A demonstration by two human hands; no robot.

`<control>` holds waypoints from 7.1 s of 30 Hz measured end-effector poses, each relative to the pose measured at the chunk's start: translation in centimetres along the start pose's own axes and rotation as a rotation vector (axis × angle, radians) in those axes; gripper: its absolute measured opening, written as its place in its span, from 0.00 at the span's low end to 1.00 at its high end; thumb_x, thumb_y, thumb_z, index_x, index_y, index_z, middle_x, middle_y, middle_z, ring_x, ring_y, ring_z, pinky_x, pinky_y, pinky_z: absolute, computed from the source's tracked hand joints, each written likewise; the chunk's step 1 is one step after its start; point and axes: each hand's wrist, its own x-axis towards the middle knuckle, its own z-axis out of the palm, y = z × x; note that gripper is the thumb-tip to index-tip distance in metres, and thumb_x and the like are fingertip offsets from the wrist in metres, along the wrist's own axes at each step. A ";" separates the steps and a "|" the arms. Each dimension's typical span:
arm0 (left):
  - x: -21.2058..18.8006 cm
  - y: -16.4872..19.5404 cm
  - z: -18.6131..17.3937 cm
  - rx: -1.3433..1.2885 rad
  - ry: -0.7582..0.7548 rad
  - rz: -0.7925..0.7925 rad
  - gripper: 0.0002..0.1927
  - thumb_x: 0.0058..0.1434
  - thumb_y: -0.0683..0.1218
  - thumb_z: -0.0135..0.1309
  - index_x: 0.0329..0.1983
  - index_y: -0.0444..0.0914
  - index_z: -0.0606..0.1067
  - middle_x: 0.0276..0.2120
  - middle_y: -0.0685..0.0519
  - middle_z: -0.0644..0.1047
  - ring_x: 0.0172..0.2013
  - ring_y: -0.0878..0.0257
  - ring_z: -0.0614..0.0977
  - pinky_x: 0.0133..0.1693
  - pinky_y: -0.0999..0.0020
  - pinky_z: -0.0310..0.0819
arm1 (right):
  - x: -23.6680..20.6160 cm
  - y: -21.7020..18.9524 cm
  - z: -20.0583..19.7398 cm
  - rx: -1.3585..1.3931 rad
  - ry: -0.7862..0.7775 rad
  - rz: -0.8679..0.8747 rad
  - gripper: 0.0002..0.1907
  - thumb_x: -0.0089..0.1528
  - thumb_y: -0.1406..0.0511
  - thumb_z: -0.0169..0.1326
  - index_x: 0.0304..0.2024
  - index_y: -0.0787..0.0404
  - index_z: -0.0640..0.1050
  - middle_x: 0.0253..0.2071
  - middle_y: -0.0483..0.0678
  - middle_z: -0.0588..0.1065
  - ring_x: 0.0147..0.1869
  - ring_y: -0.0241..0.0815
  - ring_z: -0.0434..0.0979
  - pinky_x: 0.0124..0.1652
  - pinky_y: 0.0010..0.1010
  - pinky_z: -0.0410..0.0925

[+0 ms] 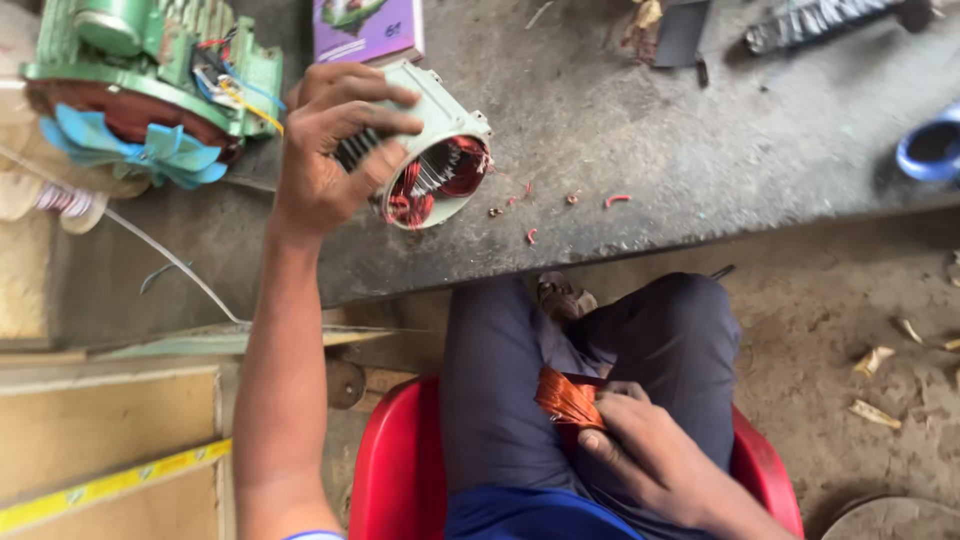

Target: The person sits at a workbench and uses a hacksaw to cut through the copper windings inside an electric motor stator. They then gather the cut enameled copper wire and wind it by hand into a neat coil, working the wire loop over loop on their lap before setting the finished coil on the bench.

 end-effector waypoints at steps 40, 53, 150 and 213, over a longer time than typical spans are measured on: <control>-5.2 3.7 13.3 -0.284 0.895 -0.548 0.35 0.58 0.28 0.51 0.67 0.40 0.58 0.63 0.49 0.60 0.66 0.56 0.67 0.67 0.57 0.67 | -2.0 7.5 3.1 -0.083 -0.059 -0.112 0.14 0.64 0.59 0.60 0.37 0.64 0.75 0.32 0.55 0.73 0.45 0.59 0.76 0.58 0.49 0.63; -5.9 3.7 13.8 -0.120 0.827 -0.494 0.37 0.60 0.28 0.50 0.71 0.35 0.54 0.65 0.46 0.59 0.68 0.57 0.65 0.73 0.59 0.59 | 0.1 4.0 1.9 -0.033 -0.048 -0.092 0.12 0.63 0.63 0.61 0.37 0.64 0.73 0.33 0.56 0.72 0.42 0.59 0.73 0.47 0.45 0.66; -16.2 19.2 8.3 -1.913 0.130 -0.495 0.18 0.76 0.54 0.51 0.37 0.35 0.68 0.18 0.60 0.60 0.21 0.69 0.62 0.34 0.67 0.67 | 9.2 -4.7 -7.2 -1.207 -0.192 -0.397 0.47 0.56 0.40 0.57 0.71 0.54 0.62 0.74 0.51 0.60 0.78 0.48 0.54 0.71 0.52 0.48; 0.9 14.0 19.2 -2.199 0.142 -0.739 0.20 0.72 0.59 0.48 0.29 0.43 0.64 0.17 0.61 0.59 0.18 0.68 0.64 0.31 0.66 0.74 | 1.7 -5.4 -7.0 0.737 0.712 -0.001 0.33 0.66 0.54 0.56 0.67 0.67 0.69 0.54 0.54 0.76 0.53 0.43 0.79 0.43 0.33 0.73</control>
